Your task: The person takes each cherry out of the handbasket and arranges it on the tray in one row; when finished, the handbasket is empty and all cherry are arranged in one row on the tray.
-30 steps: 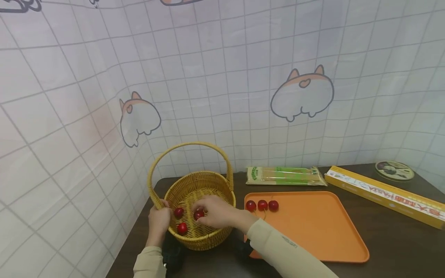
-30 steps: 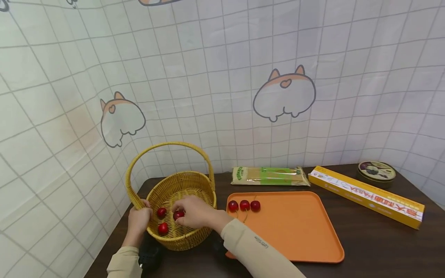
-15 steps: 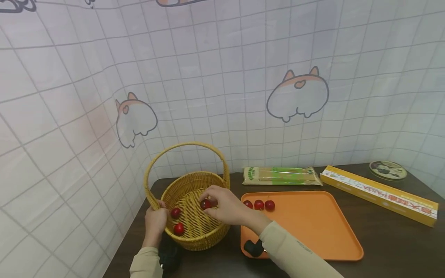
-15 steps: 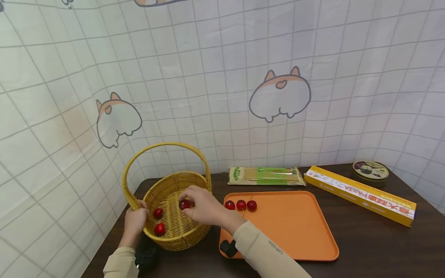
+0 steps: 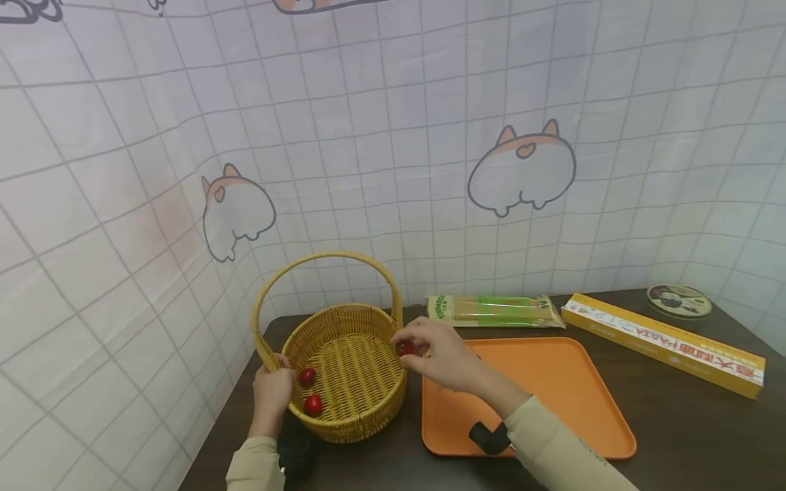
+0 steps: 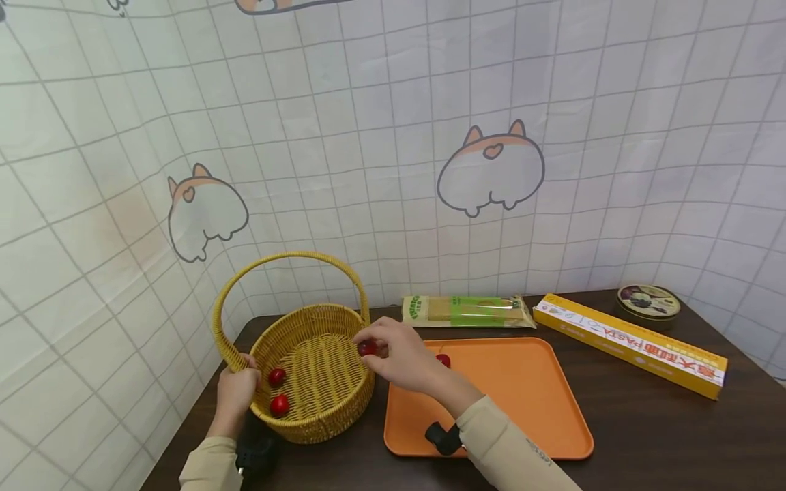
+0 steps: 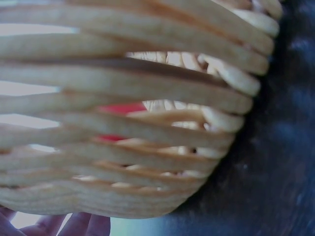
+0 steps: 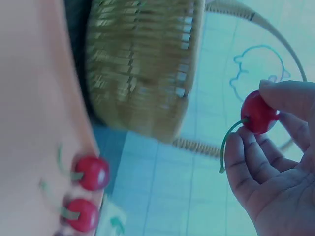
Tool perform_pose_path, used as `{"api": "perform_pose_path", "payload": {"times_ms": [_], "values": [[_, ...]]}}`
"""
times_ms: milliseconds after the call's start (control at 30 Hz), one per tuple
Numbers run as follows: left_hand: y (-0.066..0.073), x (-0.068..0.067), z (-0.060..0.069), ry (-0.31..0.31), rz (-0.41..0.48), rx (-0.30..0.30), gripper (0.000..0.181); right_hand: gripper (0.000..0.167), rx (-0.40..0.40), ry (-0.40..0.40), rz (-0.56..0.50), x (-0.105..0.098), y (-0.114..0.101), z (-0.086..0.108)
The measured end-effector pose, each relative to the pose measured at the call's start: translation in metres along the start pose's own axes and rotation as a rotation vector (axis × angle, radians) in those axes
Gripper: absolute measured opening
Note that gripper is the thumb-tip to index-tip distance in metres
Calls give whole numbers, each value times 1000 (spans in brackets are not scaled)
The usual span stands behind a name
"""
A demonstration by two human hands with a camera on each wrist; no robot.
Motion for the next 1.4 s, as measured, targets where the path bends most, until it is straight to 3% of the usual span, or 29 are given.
{"api": "perform_pose_path", "payload": {"times_ms": [267, 467, 800, 1067, 1400], "values": [[1, -1, 1, 6, 3, 1, 16, 32, 38, 34, 70, -19, 35, 23], [1, -1, 1, 4, 9, 2, 16, 41, 123, 67, 114, -33, 64, 38], [0, 1, 1, -11, 25, -6, 16, 39, 258, 78, 137, -56, 111, 54], [3, 1, 1, -9, 17, 1, 16, 35, 358, 17, 177, -59, 148, 67], [1, -1, 0, 6, -28, 4, 17, 36, 441, -86, 199, -47, 171, 77]]}}
Point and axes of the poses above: each hand's wrist, its own z-axis away from the middle knuckle, its own x-axis out of the palm, y = z × x, the point moved 10 cm from there along -z, towards the middle knuckle, and after that the axes turned 12 degrees about z, right-handed, at the moved point
